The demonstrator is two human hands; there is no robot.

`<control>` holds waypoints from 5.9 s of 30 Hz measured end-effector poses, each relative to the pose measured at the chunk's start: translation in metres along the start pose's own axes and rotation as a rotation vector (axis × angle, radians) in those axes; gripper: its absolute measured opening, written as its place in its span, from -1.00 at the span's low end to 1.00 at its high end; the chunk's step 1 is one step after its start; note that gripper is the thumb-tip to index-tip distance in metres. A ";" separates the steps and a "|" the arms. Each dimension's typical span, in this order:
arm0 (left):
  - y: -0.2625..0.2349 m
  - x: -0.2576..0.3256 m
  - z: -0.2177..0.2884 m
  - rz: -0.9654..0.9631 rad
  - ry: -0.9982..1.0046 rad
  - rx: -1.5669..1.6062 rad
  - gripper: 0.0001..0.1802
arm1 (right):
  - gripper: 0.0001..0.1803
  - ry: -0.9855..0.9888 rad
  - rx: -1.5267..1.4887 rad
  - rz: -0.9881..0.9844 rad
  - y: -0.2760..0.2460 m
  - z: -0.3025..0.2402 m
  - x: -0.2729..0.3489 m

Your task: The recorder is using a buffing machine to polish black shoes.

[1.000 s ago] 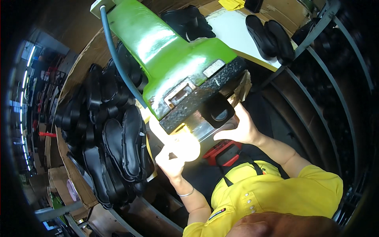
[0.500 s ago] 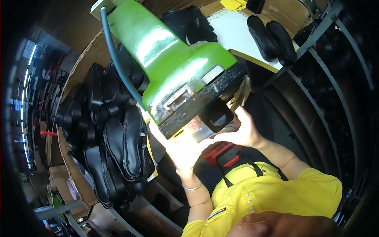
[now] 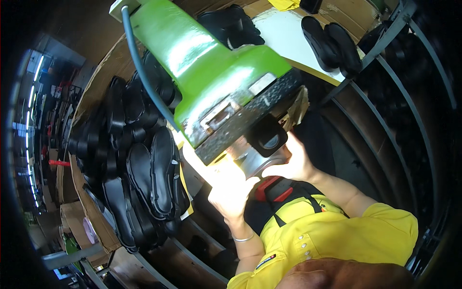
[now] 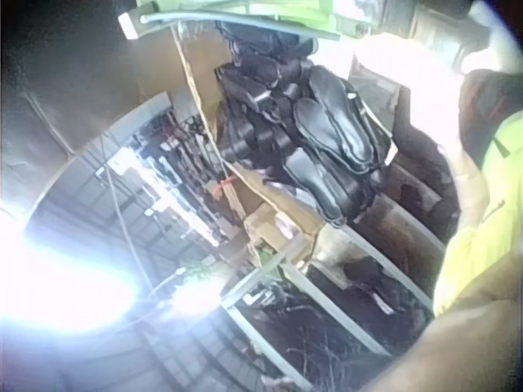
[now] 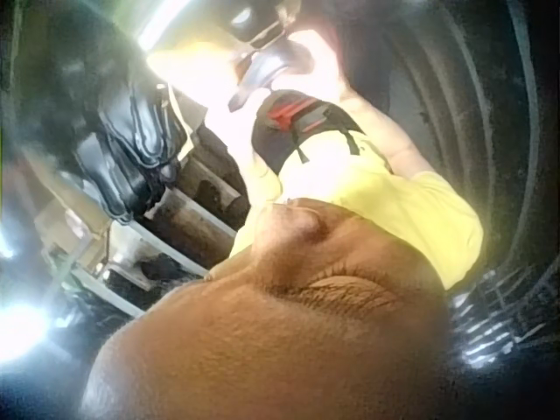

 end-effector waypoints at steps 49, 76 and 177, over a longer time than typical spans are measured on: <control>0.101 0.058 0.004 0.168 -0.181 0.652 -0.33 | -0.39 -0.333 0.623 -0.182 -0.066 -0.103 0.006; 0.064 0.034 0.052 -0.184 -0.128 1.027 -0.63 | -0.59 -0.639 1.265 0.122 -0.131 -0.032 -0.264; 0.026 0.012 -0.037 0.180 -0.361 1.082 -0.40 | -0.53 0.089 0.001 0.049 -0.105 -0.009 -0.022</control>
Point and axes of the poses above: each hand's wrist, its own x-axis away from the middle knuckle, its own y-axis out of the palm, z = x × y, the point moved 4 cm from there along -x, towards the middle knuckle, and after that the axes turned 5 degrees about -z, right-handed, at the moved point
